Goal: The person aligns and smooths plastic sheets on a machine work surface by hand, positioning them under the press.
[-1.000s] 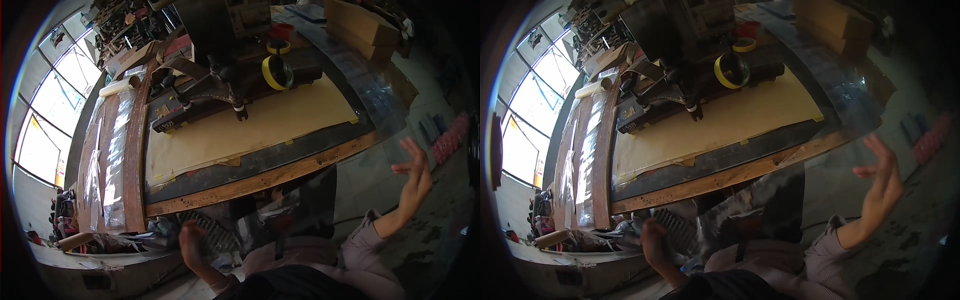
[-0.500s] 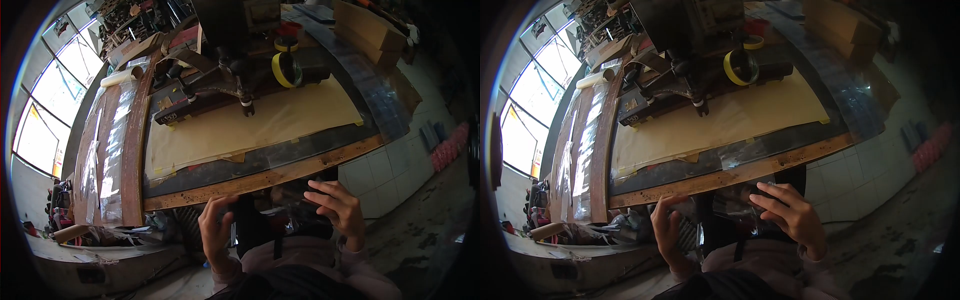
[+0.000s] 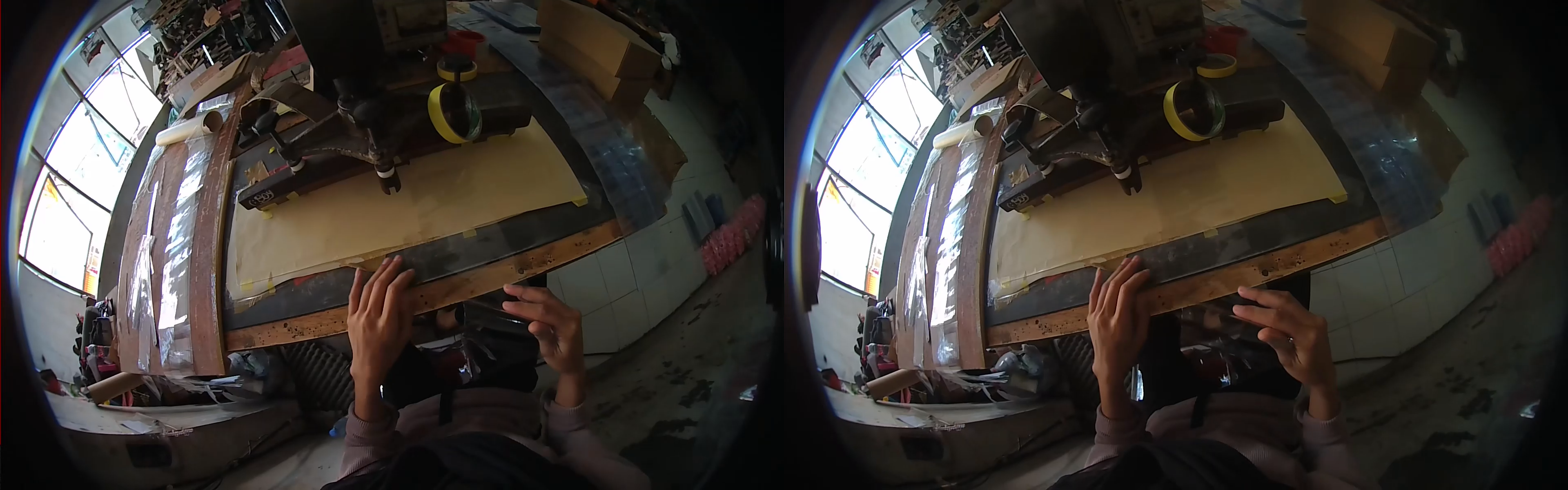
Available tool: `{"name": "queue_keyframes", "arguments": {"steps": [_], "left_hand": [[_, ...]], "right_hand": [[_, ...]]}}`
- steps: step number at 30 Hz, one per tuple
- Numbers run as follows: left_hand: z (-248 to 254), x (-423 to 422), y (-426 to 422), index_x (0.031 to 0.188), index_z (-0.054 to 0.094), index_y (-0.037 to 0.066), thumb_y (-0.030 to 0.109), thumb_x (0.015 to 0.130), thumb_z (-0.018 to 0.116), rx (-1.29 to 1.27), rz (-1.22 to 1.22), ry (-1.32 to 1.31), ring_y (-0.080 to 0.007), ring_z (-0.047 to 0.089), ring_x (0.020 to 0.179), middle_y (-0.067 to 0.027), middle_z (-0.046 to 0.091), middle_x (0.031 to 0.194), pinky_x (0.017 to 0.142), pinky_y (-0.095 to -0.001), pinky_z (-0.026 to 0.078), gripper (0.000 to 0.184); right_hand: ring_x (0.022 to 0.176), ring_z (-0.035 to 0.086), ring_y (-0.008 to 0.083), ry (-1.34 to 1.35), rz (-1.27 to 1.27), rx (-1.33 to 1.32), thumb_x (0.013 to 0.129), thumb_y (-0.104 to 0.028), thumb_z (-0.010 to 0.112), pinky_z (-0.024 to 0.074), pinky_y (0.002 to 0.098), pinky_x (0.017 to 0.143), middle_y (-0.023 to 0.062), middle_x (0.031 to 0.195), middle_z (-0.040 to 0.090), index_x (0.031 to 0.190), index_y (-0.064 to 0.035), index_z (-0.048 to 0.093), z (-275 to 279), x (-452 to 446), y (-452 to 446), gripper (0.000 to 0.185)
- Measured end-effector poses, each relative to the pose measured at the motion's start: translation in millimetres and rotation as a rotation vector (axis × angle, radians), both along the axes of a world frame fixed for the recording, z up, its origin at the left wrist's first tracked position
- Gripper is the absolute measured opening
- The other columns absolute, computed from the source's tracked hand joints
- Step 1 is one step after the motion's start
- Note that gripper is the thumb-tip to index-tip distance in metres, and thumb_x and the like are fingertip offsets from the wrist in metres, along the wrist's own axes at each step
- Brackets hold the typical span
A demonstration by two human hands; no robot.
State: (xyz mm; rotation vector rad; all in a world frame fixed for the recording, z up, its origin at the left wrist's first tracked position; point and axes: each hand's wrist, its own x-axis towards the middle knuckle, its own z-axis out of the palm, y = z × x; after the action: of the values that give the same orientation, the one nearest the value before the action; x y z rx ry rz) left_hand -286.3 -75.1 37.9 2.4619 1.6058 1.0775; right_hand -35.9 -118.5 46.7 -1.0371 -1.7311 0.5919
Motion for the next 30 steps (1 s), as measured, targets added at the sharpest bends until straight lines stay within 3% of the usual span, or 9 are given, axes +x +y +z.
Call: {"name": "queue_keyframes", "arguments": {"steps": [2,3,7,16,20,30], "left_hand": [[-10.8,2.8,1.7,0.111,0.065,0.007,0.007,0.087,0.056,0.070,0.084,0.024,-0.0256,0.059,0.120,-0.0078,0.065,0.124,0.106,-0.0448,0.041,0.026],[-15.5,6.6,4.5,0.107,0.067,0.009,0.009,0.087,0.055,0.128,0.115,0.036,-0.0234,0.064,0.112,-0.0058,0.069,0.117,0.100,-0.0417,0.047,0.023],[-20.6,10.4,8.0,0.099,0.071,0.009,0.009,0.085,0.058,0.219,0.148,0.101,-0.0190,0.068,0.105,-0.0038,0.070,0.115,0.088,-0.0340,0.054,0.019],[-24.9,11.0,8.1,0.098,0.071,0.010,0.009,0.086,0.056,0.210,0.160,0.101,-0.0184,0.068,0.104,-0.0035,0.070,0.115,0.088,-0.0319,0.054,0.019],[-23.5,13.1,8.8,0.099,0.070,0.009,0.006,0.086,0.051,0.223,0.156,0.092,-0.0220,0.069,0.101,-0.0045,0.071,0.111,0.084,-0.0325,0.055,0.022],[-23.0,13.5,9.3,0.098,0.070,0.009,0.006,0.087,0.051,0.220,0.153,0.092,-0.0225,0.069,0.100,-0.0057,0.071,0.111,0.084,-0.0331,0.055,0.022]], "right_hand": [[0.099,0.067,0.0239,0.000,-0.007,-0.004,0.095,-0.043,0.051,0.0553,0.0287,0.068,0.0092,0.118,0.067,0.110,-0.0098,0.072,-5.1,0.6,7.7,0.042],[0.099,0.067,0.0238,-0.004,-0.009,-0.011,0.095,-0.043,0.051,0.0551,0.0287,0.068,0.0090,0.119,0.067,0.110,-0.0098,0.072,-6.8,0.9,10.7,0.042],[0.101,0.067,0.0239,-0.012,-0.005,-0.020,0.095,-0.043,0.050,0.0554,0.0293,0.071,0.0086,0.120,0.066,0.111,-0.0093,0.071,-8.5,0.9,20.0,0.043],[0.106,0.067,0.0261,0.018,0.008,-0.028,0.095,-0.043,0.050,0.0560,0.0331,0.081,0.0096,0.121,0.065,0.113,-0.0083,0.069,-12.6,-1.2,32.1,0.044],[0.105,0.067,0.0260,-0.001,-0.003,0.005,0.094,-0.041,0.051,0.0550,0.0338,0.084,0.0096,0.122,0.065,0.113,-0.0084,0.069,-15.5,-1.5,42.4,0.042],[0.104,0.067,0.0256,0.009,0.026,-0.048,0.093,-0.035,0.055,0.0548,0.0340,0.086,0.0096,0.122,0.065,0.112,-0.0070,0.070,-11.4,0.0,50.5,0.037]]}}
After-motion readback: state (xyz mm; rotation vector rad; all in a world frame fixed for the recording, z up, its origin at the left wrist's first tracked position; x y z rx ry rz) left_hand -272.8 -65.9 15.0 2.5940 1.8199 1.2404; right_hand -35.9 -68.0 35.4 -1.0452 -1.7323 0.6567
